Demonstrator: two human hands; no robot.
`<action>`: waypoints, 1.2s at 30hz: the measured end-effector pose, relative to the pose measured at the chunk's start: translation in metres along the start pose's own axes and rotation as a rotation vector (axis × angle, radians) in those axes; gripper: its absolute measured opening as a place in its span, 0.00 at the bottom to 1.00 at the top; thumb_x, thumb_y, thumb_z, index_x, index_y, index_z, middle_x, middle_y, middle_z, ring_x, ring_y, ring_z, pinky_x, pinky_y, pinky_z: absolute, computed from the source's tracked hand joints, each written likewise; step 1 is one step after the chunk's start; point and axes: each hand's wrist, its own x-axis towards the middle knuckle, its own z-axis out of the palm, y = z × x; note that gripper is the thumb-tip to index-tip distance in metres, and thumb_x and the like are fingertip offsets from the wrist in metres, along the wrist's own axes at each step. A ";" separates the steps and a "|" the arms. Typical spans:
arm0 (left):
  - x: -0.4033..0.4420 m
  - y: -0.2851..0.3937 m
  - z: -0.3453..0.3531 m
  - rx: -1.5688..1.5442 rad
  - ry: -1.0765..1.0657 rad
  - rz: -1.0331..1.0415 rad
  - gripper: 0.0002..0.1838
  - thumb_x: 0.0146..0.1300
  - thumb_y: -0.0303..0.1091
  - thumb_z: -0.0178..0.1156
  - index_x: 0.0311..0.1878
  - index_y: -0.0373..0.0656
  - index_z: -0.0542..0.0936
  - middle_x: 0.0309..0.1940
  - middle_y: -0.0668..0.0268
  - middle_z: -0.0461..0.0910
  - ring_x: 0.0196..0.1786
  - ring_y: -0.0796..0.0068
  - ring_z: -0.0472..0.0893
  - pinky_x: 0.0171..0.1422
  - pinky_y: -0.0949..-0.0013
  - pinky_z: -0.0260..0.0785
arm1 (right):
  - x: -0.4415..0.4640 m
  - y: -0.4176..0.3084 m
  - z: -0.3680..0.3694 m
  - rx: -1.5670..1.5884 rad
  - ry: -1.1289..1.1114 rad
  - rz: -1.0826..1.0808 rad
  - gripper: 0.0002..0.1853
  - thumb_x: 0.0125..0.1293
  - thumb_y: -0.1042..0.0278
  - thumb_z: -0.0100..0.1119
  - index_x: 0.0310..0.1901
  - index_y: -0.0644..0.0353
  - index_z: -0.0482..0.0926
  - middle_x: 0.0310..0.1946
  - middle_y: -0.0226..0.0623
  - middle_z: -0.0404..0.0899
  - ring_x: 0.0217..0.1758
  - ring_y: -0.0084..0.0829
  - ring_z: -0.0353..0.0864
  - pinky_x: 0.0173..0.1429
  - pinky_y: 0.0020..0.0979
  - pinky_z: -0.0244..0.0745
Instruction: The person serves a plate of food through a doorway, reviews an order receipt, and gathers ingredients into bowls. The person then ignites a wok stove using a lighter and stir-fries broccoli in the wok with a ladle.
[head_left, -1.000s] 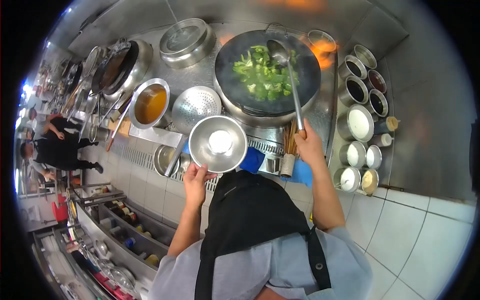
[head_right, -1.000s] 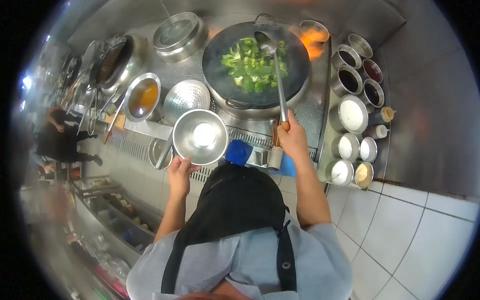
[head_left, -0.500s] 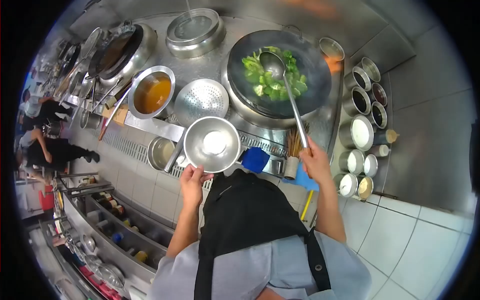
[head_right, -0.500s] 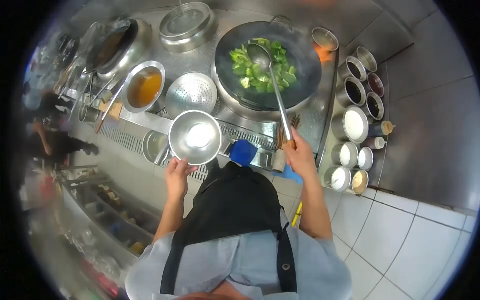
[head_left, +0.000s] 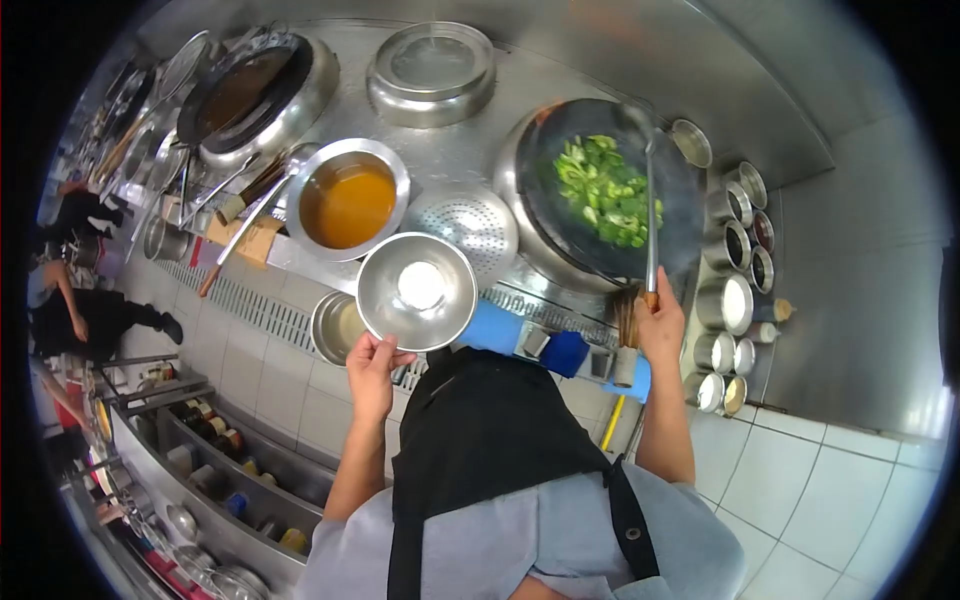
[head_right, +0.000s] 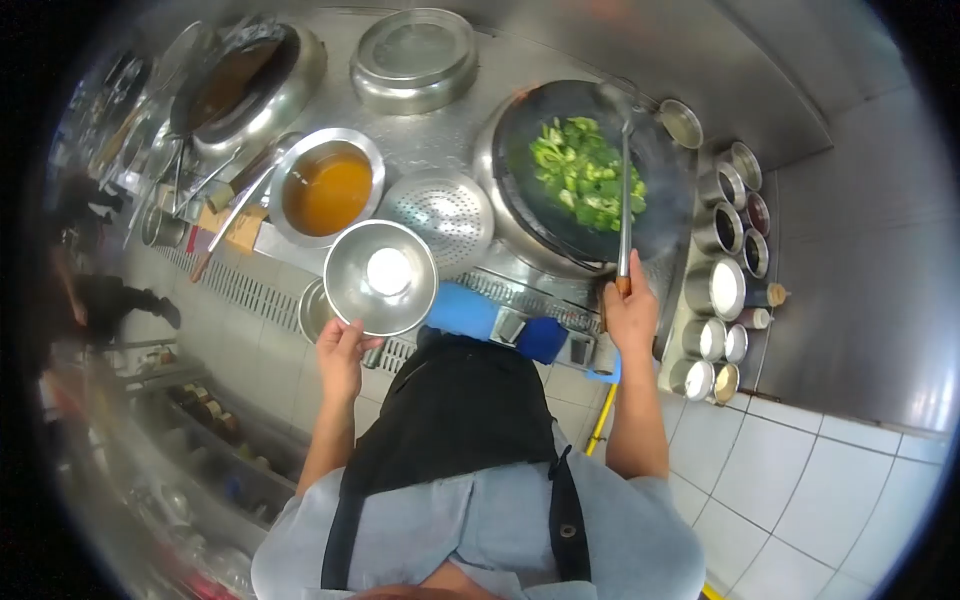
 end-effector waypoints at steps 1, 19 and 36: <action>0.006 0.004 -0.007 -0.020 0.003 0.002 0.08 0.76 0.27 0.57 0.36 0.38 0.75 0.34 0.63 0.82 0.33 0.75 0.85 0.42 0.69 0.85 | 0.010 -0.019 0.014 0.274 -0.051 0.138 0.37 0.66 0.74 0.62 0.78 0.56 0.64 0.27 0.39 0.79 0.23 0.32 0.77 0.31 0.33 0.74; -0.018 0.023 -0.076 -0.002 0.260 0.079 0.07 0.75 0.28 0.57 0.37 0.41 0.75 0.36 0.65 0.81 0.36 0.76 0.82 0.43 0.67 0.84 | 0.246 -0.245 0.245 1.799 -0.657 0.655 0.03 0.67 0.74 0.59 0.39 0.61 0.74 0.25 0.34 0.75 0.24 0.27 0.75 0.26 0.30 0.65; -0.028 -0.016 0.068 0.093 -0.037 0.068 0.07 0.75 0.27 0.58 0.38 0.36 0.75 0.36 0.61 0.82 0.36 0.74 0.84 0.44 0.68 0.86 | 0.017 -0.052 -0.030 1.565 -0.498 0.559 0.18 0.71 0.71 0.58 0.60 0.63 0.73 0.32 0.32 0.74 0.23 0.20 0.73 0.20 0.24 0.64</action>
